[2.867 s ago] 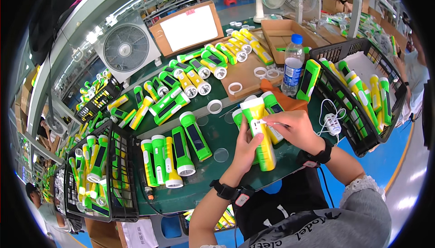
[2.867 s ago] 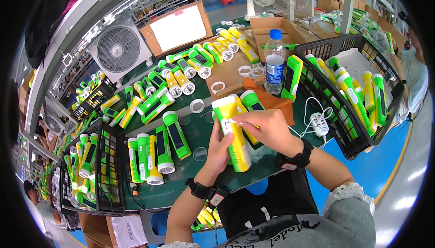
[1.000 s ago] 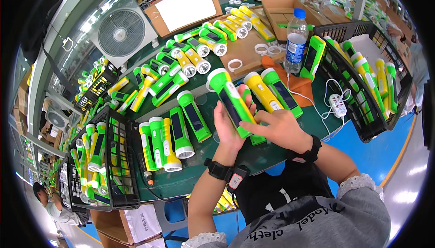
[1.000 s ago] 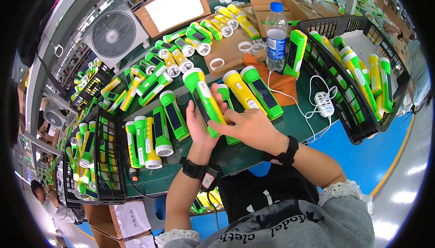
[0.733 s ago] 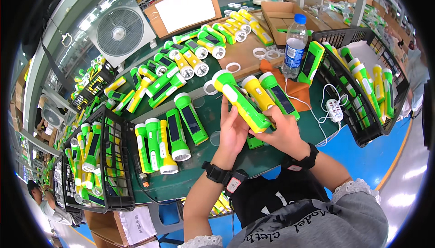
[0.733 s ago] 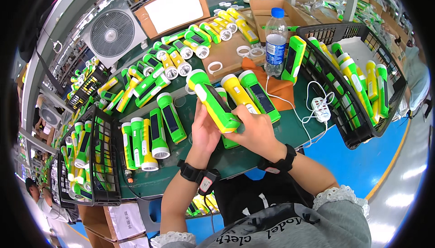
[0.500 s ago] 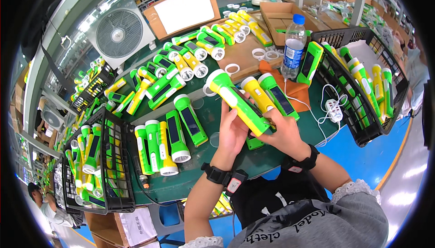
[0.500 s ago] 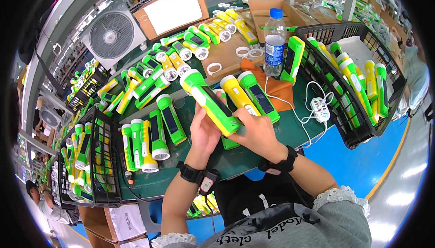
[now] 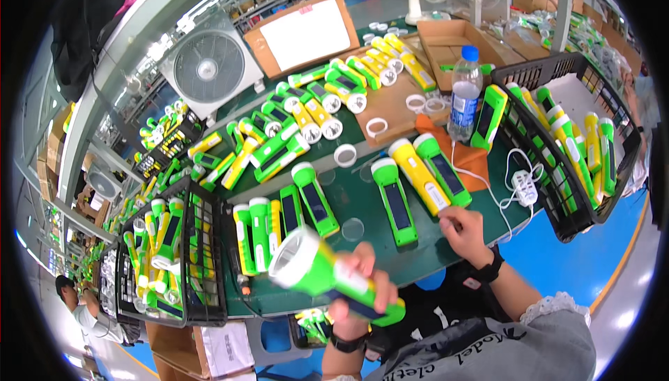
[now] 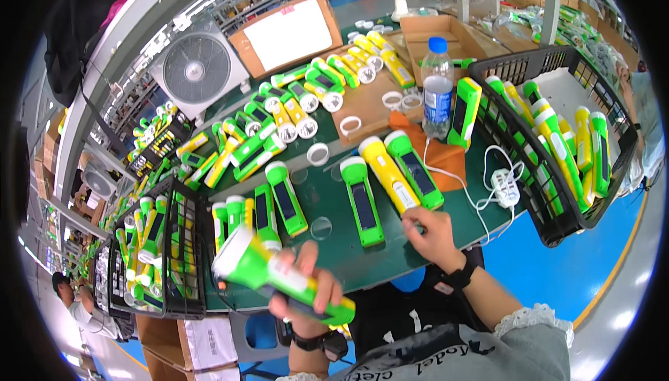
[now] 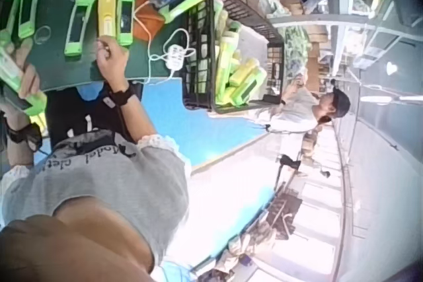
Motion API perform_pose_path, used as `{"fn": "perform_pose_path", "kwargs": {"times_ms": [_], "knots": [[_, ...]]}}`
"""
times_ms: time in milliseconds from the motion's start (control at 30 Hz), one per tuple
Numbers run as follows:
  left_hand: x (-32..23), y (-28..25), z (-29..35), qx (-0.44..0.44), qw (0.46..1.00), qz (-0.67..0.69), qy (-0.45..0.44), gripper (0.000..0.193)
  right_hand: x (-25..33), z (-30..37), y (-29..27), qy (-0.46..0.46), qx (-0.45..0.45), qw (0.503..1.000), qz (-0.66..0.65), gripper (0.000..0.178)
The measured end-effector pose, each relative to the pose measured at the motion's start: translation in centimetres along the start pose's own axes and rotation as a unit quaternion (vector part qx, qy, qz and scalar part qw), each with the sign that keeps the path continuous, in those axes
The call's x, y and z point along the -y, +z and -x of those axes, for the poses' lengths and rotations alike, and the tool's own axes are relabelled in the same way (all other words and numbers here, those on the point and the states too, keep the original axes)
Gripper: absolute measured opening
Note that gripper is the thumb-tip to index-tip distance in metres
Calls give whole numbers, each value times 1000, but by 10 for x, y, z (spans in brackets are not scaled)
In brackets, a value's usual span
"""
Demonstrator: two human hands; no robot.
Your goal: Assembling and checking the functionality of solar-powered flashlights at a factory station.
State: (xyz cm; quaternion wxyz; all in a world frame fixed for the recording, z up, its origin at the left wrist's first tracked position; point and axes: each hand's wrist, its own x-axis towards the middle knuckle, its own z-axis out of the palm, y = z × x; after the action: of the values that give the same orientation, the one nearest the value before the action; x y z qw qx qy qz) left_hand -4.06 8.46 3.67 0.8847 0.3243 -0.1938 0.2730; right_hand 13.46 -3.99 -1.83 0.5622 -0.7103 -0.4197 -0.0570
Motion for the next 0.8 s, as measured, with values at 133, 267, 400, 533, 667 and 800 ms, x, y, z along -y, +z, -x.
{"fn": "perform_pose_path", "kwargs": {"times_ms": [133, 267, 400, 533, 667, 800], "knots": [[31, -1, 6, -131, 982, -44, -127, 69, 23, -5, -6, 46, 45, 987, -146, 25], [48, 13, 7, -170, 966, -19, -195, 56, 71, -30, -21, 79, 144, 925, -342, 59], [58, 25, 11, -153, 956, -103, -226, 46, 67, -36, -20, 80, 169, 914, -359, 52], [64, 39, 15, -182, 939, -168, -237, 44, 63, -31, -23, 117, 195, 883, -411, 32], [65, 55, 13, -163, 950, -122, -237, 65, 51, -22, -24, 266, 160, 802, -510, 25], [66, 67, 11, -135, 956, -72, -250, 102, 50, -22, -22, 285, 87, 775, -558, 25]]}}
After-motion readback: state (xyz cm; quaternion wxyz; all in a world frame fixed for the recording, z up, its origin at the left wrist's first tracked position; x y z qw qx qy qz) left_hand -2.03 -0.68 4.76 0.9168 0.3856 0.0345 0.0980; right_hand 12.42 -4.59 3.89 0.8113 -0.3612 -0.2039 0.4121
